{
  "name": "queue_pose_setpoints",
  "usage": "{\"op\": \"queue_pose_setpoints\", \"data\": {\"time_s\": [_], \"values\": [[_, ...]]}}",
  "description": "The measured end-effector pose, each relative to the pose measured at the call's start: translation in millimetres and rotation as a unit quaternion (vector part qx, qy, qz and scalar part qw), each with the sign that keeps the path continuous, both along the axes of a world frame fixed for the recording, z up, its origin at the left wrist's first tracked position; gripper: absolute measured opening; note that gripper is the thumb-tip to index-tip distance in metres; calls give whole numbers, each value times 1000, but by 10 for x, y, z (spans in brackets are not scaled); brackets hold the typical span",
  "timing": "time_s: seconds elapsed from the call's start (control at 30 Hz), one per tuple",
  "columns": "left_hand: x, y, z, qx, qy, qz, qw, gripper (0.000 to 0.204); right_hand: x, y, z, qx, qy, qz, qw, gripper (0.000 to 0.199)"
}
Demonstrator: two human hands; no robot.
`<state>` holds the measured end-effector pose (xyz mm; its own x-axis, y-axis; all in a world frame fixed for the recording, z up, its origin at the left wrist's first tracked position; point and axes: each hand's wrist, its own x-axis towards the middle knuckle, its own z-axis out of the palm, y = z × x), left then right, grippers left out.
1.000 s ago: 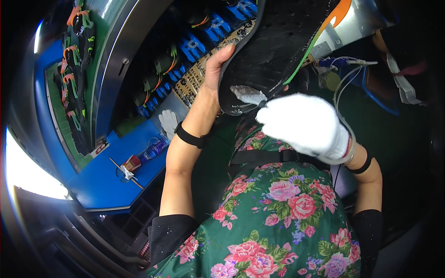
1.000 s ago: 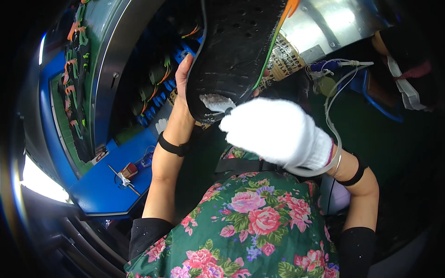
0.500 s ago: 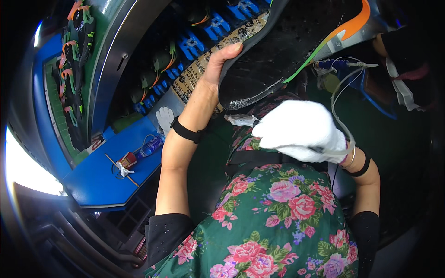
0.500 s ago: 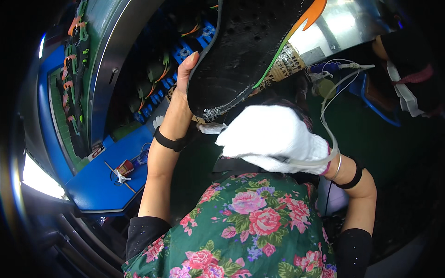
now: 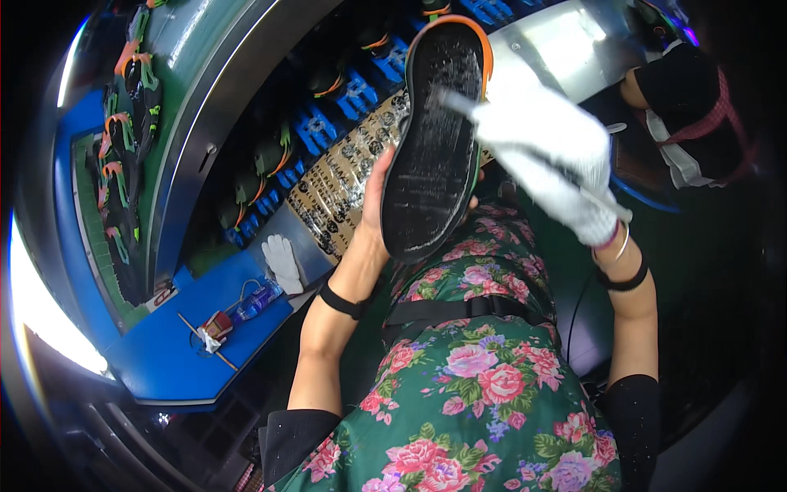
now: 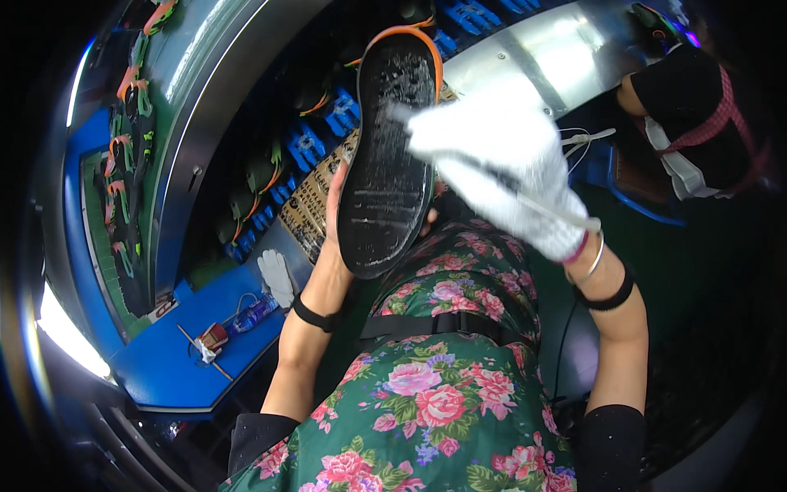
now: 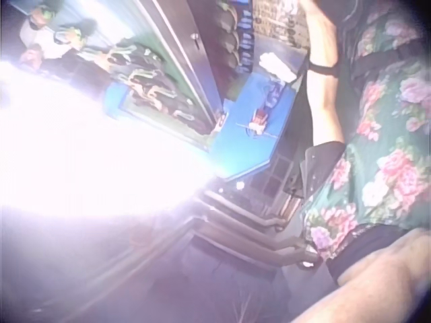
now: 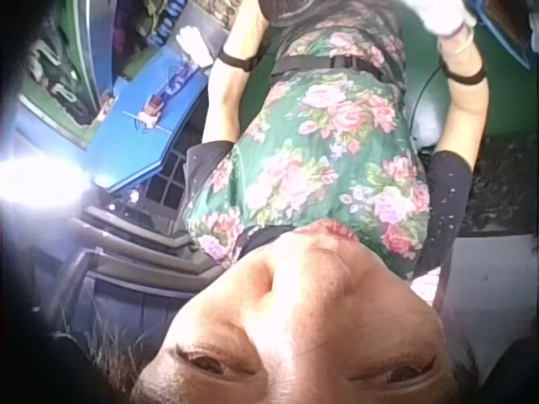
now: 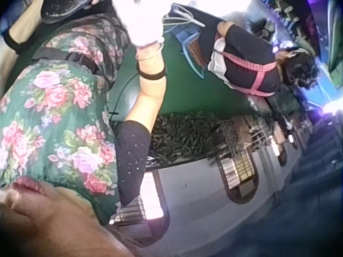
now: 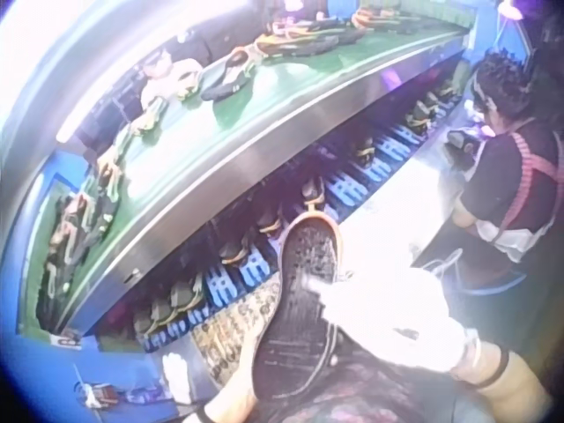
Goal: Apply adhesive or primer to the bottom surface of shoe soles using a specialized brush tool on a production line.
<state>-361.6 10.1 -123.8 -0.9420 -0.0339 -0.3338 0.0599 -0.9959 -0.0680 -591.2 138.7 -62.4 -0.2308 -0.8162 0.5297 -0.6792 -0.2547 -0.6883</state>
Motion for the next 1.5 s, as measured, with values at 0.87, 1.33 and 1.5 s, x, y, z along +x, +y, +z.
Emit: {"op": "queue_pose_setpoints", "data": {"time_s": [0.87,1.33,1.5], "values": [[207,-633,652,-238,26,103,965,107,303,229,-80,-32,-674,180,716,11],[43,-1565,1119,-225,253,132,932,106,542,494,-687,64,-718,-34,692,21],[-408,-2367,1383,-107,105,332,931,86,599,280,-734,112,-671,-14,732,25]]}}
